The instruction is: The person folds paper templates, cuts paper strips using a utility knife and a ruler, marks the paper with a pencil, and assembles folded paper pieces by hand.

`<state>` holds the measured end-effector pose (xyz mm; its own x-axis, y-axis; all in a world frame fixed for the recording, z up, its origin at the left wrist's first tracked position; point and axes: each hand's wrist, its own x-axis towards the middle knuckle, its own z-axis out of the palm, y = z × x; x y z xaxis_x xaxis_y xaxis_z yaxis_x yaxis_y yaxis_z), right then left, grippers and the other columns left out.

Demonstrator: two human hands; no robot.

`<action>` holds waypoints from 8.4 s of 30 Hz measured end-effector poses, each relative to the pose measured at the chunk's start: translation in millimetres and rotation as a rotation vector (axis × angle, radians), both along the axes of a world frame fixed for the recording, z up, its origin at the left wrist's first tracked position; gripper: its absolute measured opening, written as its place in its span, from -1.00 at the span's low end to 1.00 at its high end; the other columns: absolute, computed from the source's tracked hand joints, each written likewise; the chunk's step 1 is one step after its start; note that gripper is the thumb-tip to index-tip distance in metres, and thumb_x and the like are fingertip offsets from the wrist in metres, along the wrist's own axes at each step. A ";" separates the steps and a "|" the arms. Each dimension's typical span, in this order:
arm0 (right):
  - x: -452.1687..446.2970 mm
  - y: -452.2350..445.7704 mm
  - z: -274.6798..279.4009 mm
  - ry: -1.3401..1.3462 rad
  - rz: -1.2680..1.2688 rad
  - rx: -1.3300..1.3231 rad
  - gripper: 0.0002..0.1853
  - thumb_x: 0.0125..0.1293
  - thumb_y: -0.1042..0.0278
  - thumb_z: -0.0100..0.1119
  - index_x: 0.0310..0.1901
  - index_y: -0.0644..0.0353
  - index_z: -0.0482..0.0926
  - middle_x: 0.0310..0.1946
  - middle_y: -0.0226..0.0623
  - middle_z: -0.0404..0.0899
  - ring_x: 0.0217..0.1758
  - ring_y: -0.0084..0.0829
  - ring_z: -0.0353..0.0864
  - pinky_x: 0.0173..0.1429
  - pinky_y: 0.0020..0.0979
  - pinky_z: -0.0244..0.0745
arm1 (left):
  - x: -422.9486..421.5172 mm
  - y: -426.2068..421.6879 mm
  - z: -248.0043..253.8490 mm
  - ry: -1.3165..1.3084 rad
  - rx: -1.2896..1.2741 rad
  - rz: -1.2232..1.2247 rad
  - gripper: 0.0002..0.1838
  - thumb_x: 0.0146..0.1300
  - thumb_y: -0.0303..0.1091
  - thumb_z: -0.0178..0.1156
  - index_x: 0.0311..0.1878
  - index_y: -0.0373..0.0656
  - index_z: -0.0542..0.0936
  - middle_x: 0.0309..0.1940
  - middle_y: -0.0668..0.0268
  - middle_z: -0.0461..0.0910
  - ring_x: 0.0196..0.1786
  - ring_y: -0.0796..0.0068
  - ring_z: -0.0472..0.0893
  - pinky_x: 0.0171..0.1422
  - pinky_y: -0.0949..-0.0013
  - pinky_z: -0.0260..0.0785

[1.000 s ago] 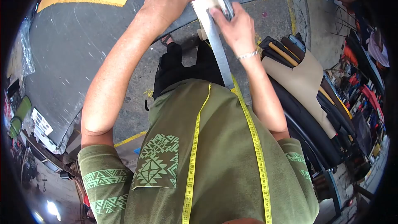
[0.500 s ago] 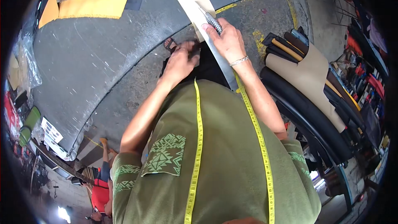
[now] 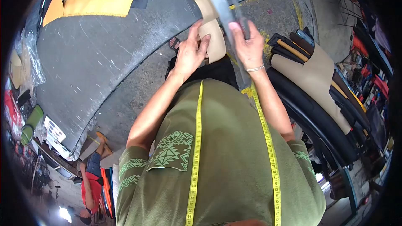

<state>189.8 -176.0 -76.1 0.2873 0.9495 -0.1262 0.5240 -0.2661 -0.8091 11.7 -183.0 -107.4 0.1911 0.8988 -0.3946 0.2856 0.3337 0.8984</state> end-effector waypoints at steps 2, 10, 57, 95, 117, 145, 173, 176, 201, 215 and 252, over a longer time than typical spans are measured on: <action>11.6 -1.6 7.3 0.004 -0.054 0.087 -0.67 0.36 0.07 0.34 -0.15 0.22 0.64 -0.45 -0.19 0.68 -0.38 -0.57 0.60 -0.25 -0.39 0.52 | -3.4 5.7 23.6 -0.048 -0.024 0.053 -0.60 0.41 -0.41 0.16 0.28 -0.15 0.42 -0.54 0.14 0.58 -0.51 0.35 0.66 -0.35 0.26 0.49; 44.9 5.7 15.5 0.003 -0.194 0.244 -0.74 0.40 0.16 0.31 -0.19 0.22 0.64 -0.45 -0.46 0.61 -0.36 -0.66 0.48 -0.22 -0.51 0.44 | -55.6 103.5 26.1 -0.024 0.378 -0.208 -0.62 0.29 -0.42 -0.05 0.07 -0.07 0.67 -0.12 0.22 0.62 -0.28 0.49 0.56 -0.12 0.36 0.46; -23.8 155.3 -11.3 -0.072 0.150 0.038 -0.74 0.05 0.29 0.36 -0.27 0.26 0.65 -0.36 0.04 0.69 -0.21 0.01 0.72 -0.08 -0.15 0.58 | -62.7 174.4 12.5 0.908 0.772 -0.297 -0.17 0.30 0.19 0.16 0.46 -0.21 0.30 0.49 -0.17 0.14 0.56 -0.12 0.11 0.63 -0.10 -0.13; -32.7 158.6 -5.5 -0.300 0.247 0.102 -0.77 0.07 0.35 0.26 -0.28 0.32 0.67 -0.34 0.19 0.64 -0.16 0.16 0.66 -0.05 -0.01 0.56 | -66.7 175.2 5.7 0.887 0.853 -0.284 -0.19 0.26 0.15 0.21 0.41 -0.25 0.36 0.45 -0.07 0.25 0.53 -0.09 0.16 0.61 -0.05 -0.06; -35.1 151.6 -6.1 -0.331 0.252 0.097 -0.71 0.15 0.35 0.29 -0.15 0.38 0.63 -0.35 0.22 0.64 -0.15 0.20 0.65 -0.05 0.03 0.56 | -76.1 180.0 18.7 0.841 0.717 -0.407 -0.02 0.21 0.22 0.24 0.47 -0.36 0.23 0.52 -0.14 0.12 0.59 -0.13 0.04 0.65 -0.03 -0.15; -19.0 7.6 -25.6 -0.122 0.136 -0.220 -0.65 0.36 0.00 0.25 -0.07 0.12 0.58 -0.34 0.04 0.65 -0.18 0.15 0.66 -0.17 -0.06 0.56 | -68.8 179.5 36.9 0.911 0.710 -0.479 -0.02 0.11 0.24 0.36 0.45 -0.24 0.31 0.50 -0.24 0.09 0.55 -0.24 0.11 0.60 -0.04 0.04; -22.4 26.0 -49.1 0.296 0.064 -0.190 -0.69 0.32 0.17 0.26 -0.08 0.26 0.65 -0.39 -0.13 0.73 -0.33 -0.29 0.78 -0.17 -0.30 0.61 | -50.0 171.3 37.6 0.887 0.669 -0.460 0.16 0.06 0.23 0.42 0.45 -0.51 0.16 0.48 -0.26 0.09 0.55 -0.16 0.11 0.62 0.05 0.01; -22.7 26.9 -49.7 0.337 0.060 -0.199 -0.69 0.35 0.15 0.29 -0.09 0.25 0.66 -0.42 -0.34 0.68 -0.37 -0.53 0.61 -0.19 -0.42 0.52 | -49.7 170.4 37.7 0.882 0.664 -0.457 0.16 0.05 0.22 0.43 0.44 -0.51 0.16 0.48 -0.26 0.10 0.55 -0.17 0.12 0.62 0.05 0.01; -18.1 31.4 -50.0 0.263 0.119 -0.168 -0.66 0.33 0.15 0.22 -0.08 0.28 0.63 -0.37 -0.06 0.73 -0.31 -0.20 0.77 -0.14 -0.26 0.61 | -50.6 169.6 31.6 0.876 0.652 -0.427 0.17 0.04 0.20 0.45 0.47 -0.47 0.13 0.49 -0.25 0.10 0.56 -0.17 0.09 0.63 0.01 -0.04; -19.9 30.8 -49.2 0.267 0.090 -0.187 -0.68 0.30 0.14 0.24 -0.07 0.21 0.65 -0.32 -0.07 0.73 -0.21 -0.12 0.75 -0.07 -0.24 0.59 | -50.3 169.6 31.3 0.860 0.651 -0.421 0.14 0.07 0.18 0.43 0.47 -0.47 0.14 0.50 -0.25 0.08 0.57 -0.17 0.07 0.64 0.01 -0.08; -31.9 25.6 5.4 -0.132 0.322 0.190 -0.44 0.36 0.49 0.07 0.40 0.15 0.31 0.00 0.04 0.58 -0.08 0.07 0.66 0.00 -0.04 0.59 | -37.6 179.1 53.0 0.962 0.568 -0.523 0.14 0.02 0.14 0.47 0.36 -0.66 0.19 0.40 -0.36 0.18 0.52 -0.21 0.15 0.61 0.10 0.05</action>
<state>157.9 -150.4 -70.7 -0.0271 0.9966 0.0780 0.6587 0.0765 -0.7485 -25.9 -4.0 -54.4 0.4269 0.8915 -0.1516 0.8926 -0.3885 0.2287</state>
